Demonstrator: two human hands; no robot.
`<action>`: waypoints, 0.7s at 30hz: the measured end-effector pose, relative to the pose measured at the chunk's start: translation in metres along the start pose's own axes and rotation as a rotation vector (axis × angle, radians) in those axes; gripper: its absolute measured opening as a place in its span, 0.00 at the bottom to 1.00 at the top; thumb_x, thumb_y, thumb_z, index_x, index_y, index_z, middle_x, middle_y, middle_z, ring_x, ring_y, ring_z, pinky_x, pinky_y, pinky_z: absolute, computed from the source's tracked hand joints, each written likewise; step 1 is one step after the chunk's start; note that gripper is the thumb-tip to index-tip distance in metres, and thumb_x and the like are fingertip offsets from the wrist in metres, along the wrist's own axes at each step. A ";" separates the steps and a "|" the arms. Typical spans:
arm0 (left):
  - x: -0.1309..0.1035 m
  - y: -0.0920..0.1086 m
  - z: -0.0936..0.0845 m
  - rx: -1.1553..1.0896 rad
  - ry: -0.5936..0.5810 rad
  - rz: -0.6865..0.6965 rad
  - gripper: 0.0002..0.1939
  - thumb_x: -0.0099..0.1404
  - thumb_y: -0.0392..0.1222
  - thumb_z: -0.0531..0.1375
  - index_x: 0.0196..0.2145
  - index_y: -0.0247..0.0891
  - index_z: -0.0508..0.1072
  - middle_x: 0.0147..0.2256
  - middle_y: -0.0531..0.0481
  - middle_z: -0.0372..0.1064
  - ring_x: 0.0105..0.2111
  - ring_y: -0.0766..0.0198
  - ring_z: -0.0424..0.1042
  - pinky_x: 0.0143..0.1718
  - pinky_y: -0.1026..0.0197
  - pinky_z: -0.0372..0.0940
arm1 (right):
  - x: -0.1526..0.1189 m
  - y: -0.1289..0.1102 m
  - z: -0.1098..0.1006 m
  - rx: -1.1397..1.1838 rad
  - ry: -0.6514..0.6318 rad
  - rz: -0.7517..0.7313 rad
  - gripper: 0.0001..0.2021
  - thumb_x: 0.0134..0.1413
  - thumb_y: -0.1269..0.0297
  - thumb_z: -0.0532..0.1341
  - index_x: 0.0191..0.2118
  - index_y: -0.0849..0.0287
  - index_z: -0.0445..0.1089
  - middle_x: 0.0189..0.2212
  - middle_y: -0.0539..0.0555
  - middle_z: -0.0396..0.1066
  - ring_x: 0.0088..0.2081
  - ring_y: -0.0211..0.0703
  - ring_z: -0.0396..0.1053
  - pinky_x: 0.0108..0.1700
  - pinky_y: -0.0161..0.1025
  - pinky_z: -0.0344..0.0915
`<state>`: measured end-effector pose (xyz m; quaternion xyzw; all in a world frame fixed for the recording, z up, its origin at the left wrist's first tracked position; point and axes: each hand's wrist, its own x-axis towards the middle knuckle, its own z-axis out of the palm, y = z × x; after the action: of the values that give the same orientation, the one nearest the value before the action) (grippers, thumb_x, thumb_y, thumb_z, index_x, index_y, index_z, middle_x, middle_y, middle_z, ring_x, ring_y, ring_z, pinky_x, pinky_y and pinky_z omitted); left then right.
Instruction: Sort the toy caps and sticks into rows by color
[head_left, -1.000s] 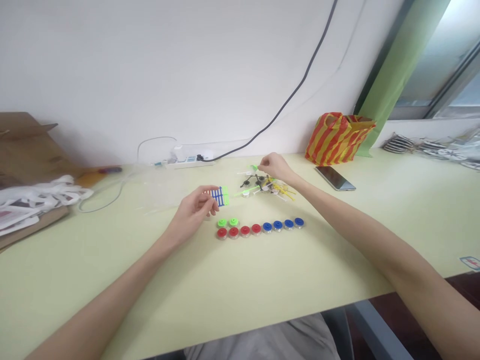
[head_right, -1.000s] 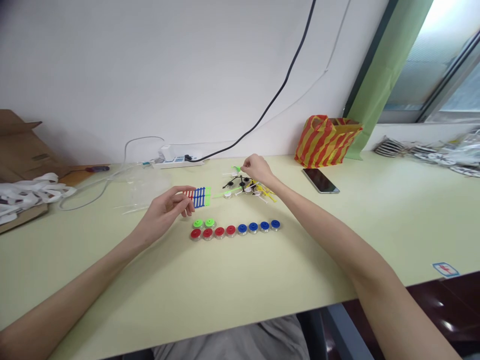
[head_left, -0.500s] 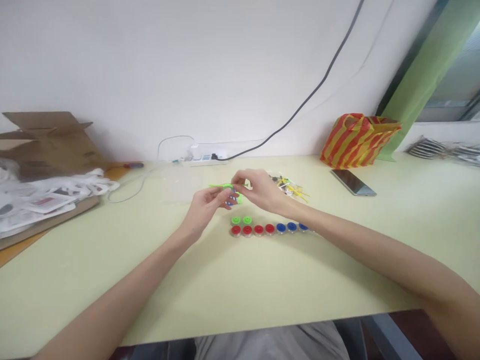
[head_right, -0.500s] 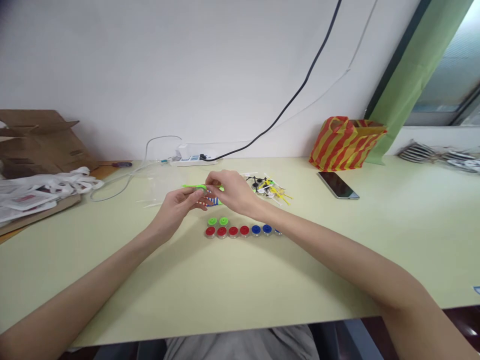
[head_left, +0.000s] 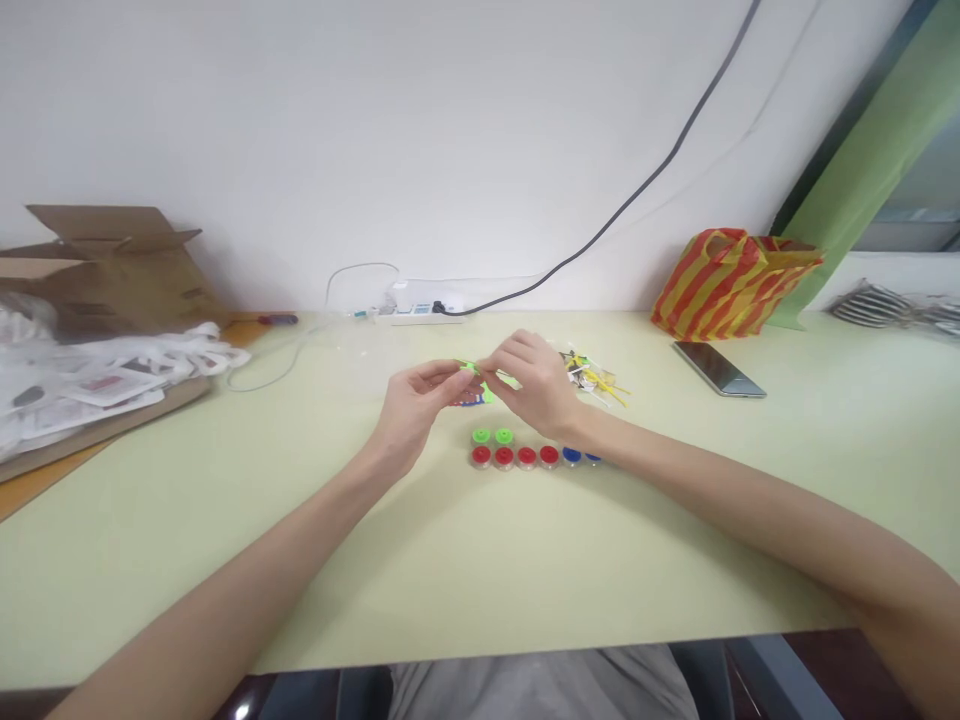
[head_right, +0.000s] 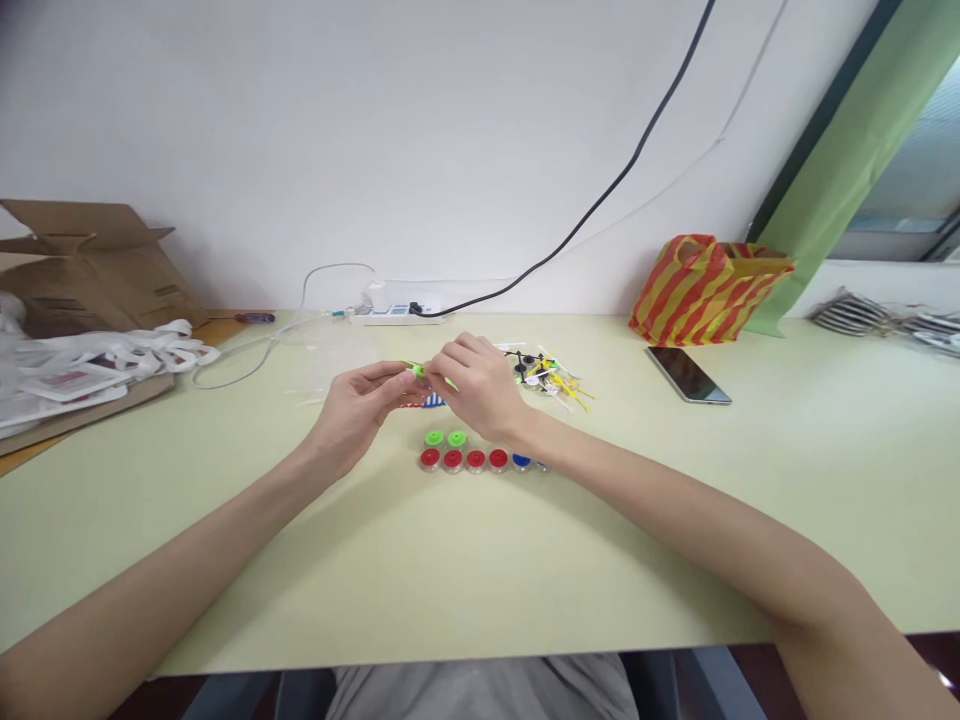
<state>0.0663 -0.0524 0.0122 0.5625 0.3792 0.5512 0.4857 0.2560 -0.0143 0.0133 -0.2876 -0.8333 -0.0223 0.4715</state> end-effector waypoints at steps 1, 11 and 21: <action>0.000 0.000 0.000 0.002 0.010 0.001 0.16 0.59 0.50 0.73 0.40 0.36 0.82 0.39 0.42 0.81 0.39 0.54 0.79 0.49 0.50 0.72 | 0.001 -0.003 -0.001 0.029 -0.012 0.023 0.10 0.67 0.66 0.58 0.32 0.54 0.72 0.31 0.56 0.75 0.39 0.48 0.68 0.45 0.46 0.64; 0.000 0.007 0.001 0.236 -0.097 0.118 0.16 0.60 0.50 0.71 0.43 0.40 0.83 0.42 0.47 0.75 0.45 0.55 0.74 0.46 0.55 0.71 | 0.014 -0.013 -0.012 0.642 -0.244 0.510 0.07 0.61 0.61 0.64 0.38 0.59 0.73 0.31 0.54 0.79 0.36 0.43 0.77 0.40 0.39 0.68; -0.001 0.012 0.000 0.279 -0.188 0.140 0.17 0.62 0.53 0.70 0.41 0.38 0.79 0.37 0.44 0.80 0.39 0.54 0.79 0.47 0.49 0.74 | 0.020 -0.006 -0.032 0.847 -0.527 0.522 0.10 0.57 0.58 0.68 0.36 0.56 0.69 0.28 0.51 0.77 0.33 0.40 0.71 0.38 0.38 0.65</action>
<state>0.0651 -0.0564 0.0231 0.6984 0.3648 0.4708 0.3968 0.2697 -0.0203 0.0481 -0.2658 -0.7602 0.5043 0.3117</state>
